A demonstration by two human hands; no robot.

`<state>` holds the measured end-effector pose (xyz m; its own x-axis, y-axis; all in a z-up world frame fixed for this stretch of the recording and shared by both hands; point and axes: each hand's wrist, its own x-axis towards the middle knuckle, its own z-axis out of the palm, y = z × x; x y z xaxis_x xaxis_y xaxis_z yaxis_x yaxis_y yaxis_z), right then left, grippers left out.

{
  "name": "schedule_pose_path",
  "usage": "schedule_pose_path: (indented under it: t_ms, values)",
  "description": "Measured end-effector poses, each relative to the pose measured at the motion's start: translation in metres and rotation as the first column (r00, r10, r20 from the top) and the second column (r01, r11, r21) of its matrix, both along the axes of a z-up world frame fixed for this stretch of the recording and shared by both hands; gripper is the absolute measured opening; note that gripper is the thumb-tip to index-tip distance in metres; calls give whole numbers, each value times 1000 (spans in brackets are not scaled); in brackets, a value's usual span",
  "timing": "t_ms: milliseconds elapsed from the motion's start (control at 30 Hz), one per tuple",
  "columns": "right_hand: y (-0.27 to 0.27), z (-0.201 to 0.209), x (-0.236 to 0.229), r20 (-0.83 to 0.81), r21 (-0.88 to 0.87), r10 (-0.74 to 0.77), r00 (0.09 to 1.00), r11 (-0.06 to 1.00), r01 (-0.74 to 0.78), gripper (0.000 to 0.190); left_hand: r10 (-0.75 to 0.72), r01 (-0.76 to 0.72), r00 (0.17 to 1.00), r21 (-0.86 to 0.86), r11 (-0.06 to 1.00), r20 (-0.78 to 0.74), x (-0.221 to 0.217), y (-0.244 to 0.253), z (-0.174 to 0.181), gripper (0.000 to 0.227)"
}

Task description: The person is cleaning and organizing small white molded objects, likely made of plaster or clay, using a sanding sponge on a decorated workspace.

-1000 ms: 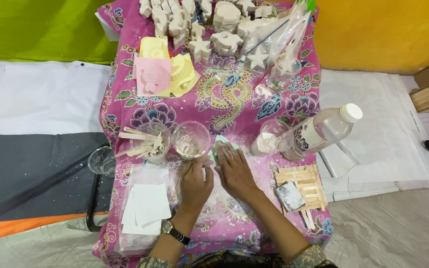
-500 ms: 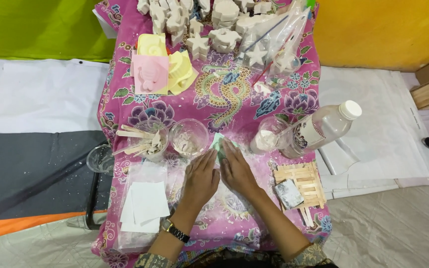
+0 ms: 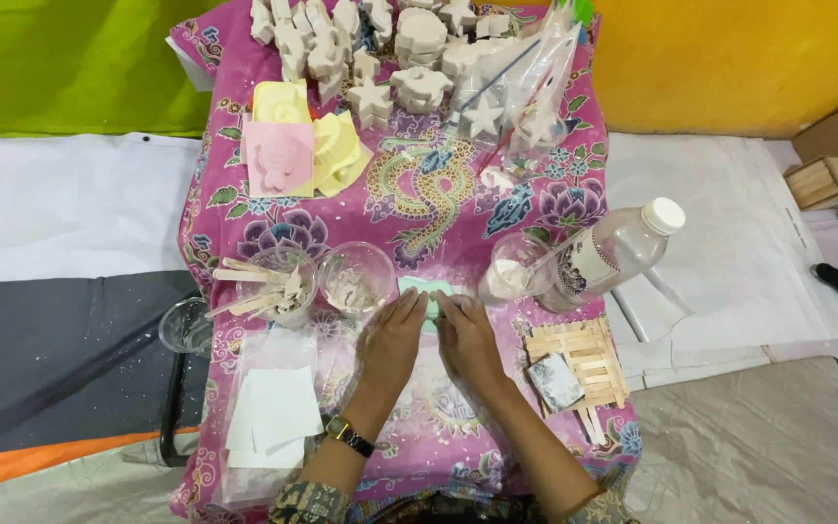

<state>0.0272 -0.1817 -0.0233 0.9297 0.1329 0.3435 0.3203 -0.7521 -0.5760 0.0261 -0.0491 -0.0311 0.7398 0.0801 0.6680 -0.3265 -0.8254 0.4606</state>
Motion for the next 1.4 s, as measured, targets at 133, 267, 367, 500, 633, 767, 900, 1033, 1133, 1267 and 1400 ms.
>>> schedule_pose_path:
  t_ms: [133,267,367,500,633,767,900,1033,1133,1267,1400]
  values:
    - [11,22,-9,232,3,-24,972,1000,24,33,-24,26,999,-78,997,30,-1,1,6,26]
    - [12,21,-10,368,-108,-3,930,993,46,31,-15,15,998,-5,1000,56,0,6,12,24]
    - [11,17,-9,405,-127,1,914,990,55,31,-11,10,999,18,1000,48,1,8,12,20]
    - [9,13,-8,431,-165,17,902,984,60,32,-5,-1,998,99,995,60,2,10,9,17]
    - [15,23,-10,452,-182,11,892,980,80,34,-10,10,999,-5,1000,32,5,13,-10,18]
    - [23,50,-14,482,-212,62,874,976,48,32,59,-60,998,216,975,11,9,20,-28,33]
    - [24,40,-12,479,-223,37,877,971,80,29,117,-119,993,246,962,23,1,29,-25,35]
    - [21,32,-12,477,-204,28,879,976,80,29,91,-100,995,222,970,50,-1,32,-20,32]
    - [21,32,-11,478,-189,17,878,979,83,29,88,-105,993,227,968,85,0,32,-9,23]
    - [20,35,-13,435,-170,28,900,984,52,29,72,-94,990,195,976,118,-3,30,10,11]
    - [18,33,-14,323,-146,46,945,989,2,37,55,-69,994,156,985,90,-2,31,2,12]
